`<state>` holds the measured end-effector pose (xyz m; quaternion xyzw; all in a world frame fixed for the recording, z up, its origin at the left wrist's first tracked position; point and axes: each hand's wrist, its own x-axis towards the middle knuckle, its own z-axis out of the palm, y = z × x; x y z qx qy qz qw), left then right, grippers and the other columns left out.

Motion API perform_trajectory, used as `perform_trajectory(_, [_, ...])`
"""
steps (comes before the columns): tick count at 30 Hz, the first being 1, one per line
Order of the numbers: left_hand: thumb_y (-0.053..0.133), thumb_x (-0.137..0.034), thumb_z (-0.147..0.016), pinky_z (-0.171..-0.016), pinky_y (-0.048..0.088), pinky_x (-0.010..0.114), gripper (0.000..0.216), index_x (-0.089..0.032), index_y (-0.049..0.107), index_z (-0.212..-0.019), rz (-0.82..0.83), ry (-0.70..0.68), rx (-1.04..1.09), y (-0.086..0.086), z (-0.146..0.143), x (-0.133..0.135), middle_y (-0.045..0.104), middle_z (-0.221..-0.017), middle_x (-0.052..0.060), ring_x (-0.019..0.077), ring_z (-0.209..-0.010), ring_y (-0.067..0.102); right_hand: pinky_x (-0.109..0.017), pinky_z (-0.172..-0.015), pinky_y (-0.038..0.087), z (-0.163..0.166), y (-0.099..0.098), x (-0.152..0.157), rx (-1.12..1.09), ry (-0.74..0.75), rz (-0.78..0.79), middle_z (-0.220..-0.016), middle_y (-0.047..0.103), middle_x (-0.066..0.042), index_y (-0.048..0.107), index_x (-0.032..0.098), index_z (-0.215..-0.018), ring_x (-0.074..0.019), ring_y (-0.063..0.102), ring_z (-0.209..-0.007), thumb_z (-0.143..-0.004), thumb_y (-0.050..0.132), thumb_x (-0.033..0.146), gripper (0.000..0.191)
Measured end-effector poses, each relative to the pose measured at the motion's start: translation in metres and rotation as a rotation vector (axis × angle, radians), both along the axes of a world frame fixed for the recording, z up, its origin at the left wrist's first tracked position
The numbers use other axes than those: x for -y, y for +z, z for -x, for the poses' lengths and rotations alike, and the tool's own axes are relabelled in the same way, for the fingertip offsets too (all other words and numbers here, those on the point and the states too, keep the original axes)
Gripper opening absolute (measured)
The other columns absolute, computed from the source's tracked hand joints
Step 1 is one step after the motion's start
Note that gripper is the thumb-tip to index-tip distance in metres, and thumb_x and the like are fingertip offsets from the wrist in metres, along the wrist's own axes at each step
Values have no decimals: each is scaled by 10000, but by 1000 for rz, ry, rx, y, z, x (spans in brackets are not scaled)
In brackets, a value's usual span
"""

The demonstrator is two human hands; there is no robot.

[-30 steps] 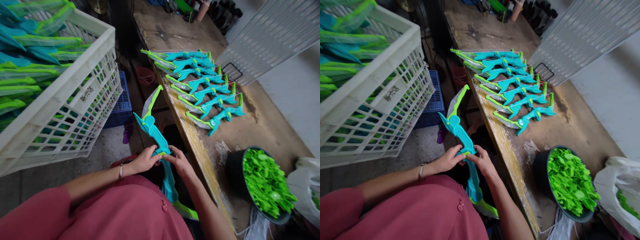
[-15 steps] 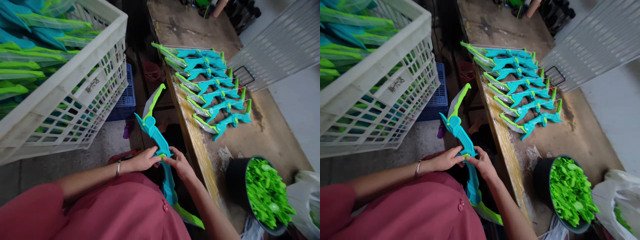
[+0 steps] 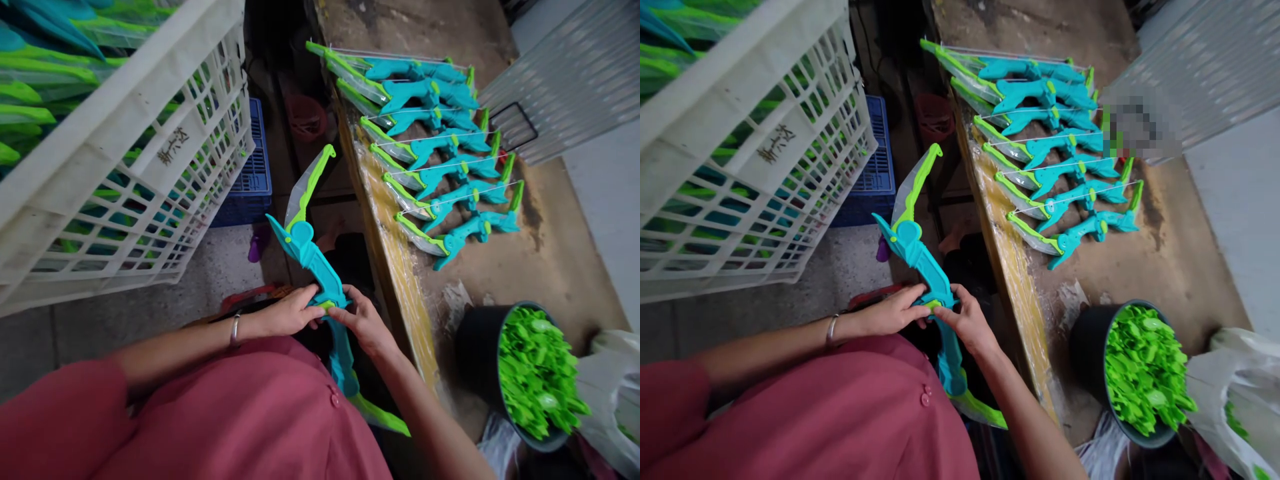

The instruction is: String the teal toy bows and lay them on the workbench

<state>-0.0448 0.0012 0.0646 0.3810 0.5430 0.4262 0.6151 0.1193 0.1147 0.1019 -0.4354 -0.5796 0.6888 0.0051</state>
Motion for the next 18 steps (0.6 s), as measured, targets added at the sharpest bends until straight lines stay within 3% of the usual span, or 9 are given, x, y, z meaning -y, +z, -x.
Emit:
perform_trajectory(6, [615, -299, -877, -641, 581, 290, 254, -168, 602, -1094, 13, 34, 75, -4, -6, -2, 720, -1004, 86, 192, -744, 711, -276, -707, 484, -3, 5, 6, 4, -63, 70, -846, 672, 25, 617, 227, -1106, -165, 599, -746, -718, 860, 416, 495])
perform_trajectory(13, [644, -298, -856, -639, 578, 280, 267, -162, 621, -1085, 17, 47, 100, -6, -5, -2, 725, -989, 77, 187, -750, 705, -281, -728, 496, -4, 2, 13, 39, -60, -59, -891, 675, 3, 630, 231, -1157, -177, 588, -796, -785, 801, 484, 481])
perform_trajectory(18, [648, -282, -853, -613, 570, 261, 289, -172, 635, -1120, 17, 70, 68, 1, -7, -1, 727, -1001, 62, 174, -722, 695, -279, -700, 490, 1, 4, 20, 37, -162, -28, -844, 656, 12, 645, 234, -1091, -170, 572, -743, -788, 772, 460, 399])
